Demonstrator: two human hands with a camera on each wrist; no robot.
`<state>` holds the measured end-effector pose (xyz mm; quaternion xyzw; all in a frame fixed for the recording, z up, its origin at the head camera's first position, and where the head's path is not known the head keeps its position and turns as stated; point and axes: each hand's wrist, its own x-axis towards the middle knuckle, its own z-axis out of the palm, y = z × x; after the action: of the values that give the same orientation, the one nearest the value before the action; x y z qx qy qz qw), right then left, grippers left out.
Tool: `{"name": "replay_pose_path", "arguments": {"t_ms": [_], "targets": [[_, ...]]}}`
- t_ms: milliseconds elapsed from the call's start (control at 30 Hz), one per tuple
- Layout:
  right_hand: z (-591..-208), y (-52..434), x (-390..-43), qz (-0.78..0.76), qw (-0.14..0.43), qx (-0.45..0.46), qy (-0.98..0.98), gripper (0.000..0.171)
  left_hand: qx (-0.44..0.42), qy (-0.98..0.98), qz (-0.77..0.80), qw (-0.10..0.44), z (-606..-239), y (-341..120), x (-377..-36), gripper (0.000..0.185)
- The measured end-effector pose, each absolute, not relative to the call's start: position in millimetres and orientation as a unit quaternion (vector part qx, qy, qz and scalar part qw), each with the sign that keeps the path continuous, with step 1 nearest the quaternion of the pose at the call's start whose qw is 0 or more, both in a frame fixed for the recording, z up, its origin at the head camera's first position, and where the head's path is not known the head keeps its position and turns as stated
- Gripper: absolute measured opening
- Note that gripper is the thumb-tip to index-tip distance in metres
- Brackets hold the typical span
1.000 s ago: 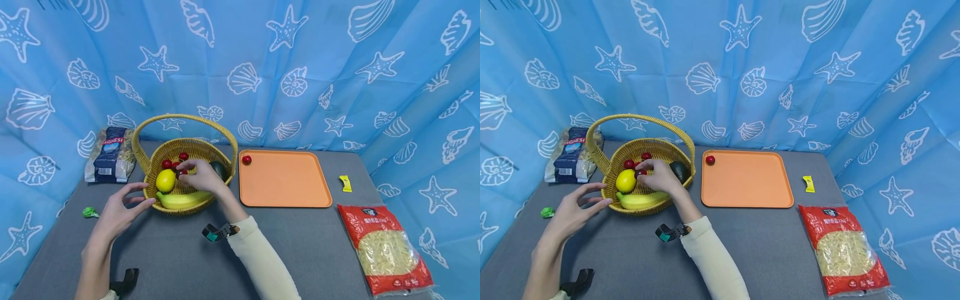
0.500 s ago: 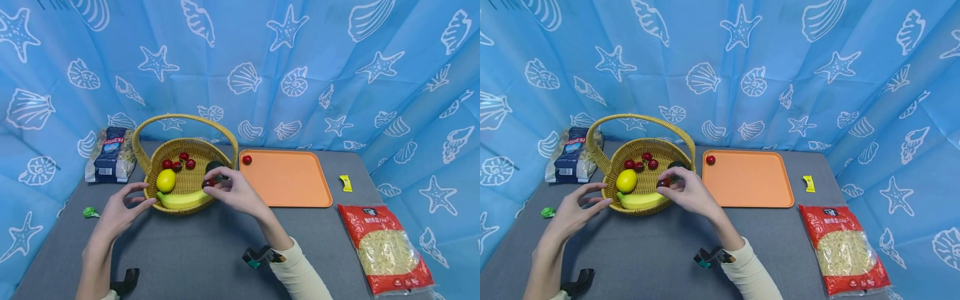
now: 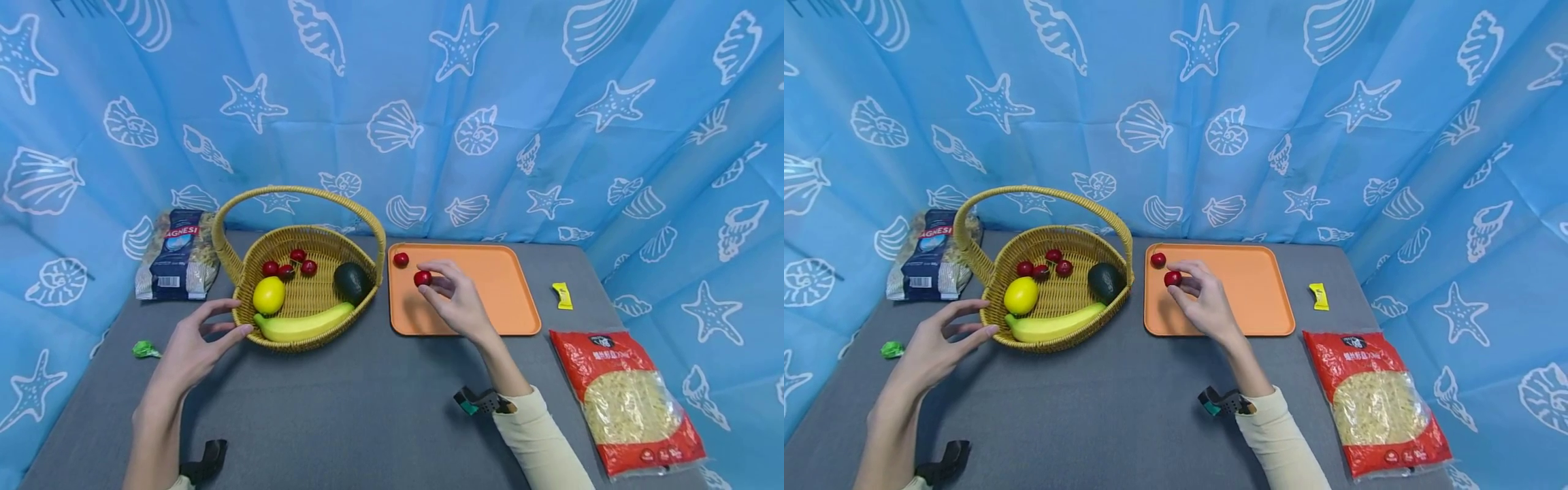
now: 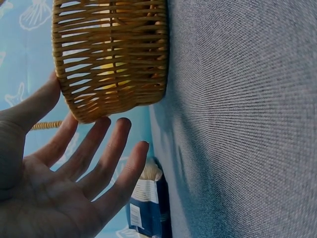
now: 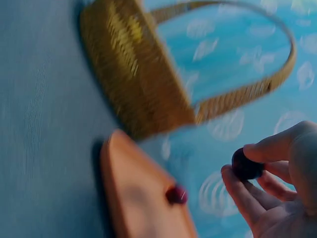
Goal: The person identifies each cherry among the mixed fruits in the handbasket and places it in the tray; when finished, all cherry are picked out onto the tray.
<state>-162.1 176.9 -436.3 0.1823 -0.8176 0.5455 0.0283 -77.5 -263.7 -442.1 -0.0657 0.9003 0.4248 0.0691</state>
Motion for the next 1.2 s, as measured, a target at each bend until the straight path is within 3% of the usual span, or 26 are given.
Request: {"name": "replay_pose_path", "arguments": {"t_ms": [600,1200], "targets": [[-489,193,-259,0.496,-0.038,0.097,-0.862,0.038,-0.063,0.899,0.429,0.067,-441,-265,-78,0.072],[-490,196,-256,0.534,-0.016,0.092,-0.84,0.041,-0.064,0.902,0.421,0.072,-441,-266,-78,0.074]]}}
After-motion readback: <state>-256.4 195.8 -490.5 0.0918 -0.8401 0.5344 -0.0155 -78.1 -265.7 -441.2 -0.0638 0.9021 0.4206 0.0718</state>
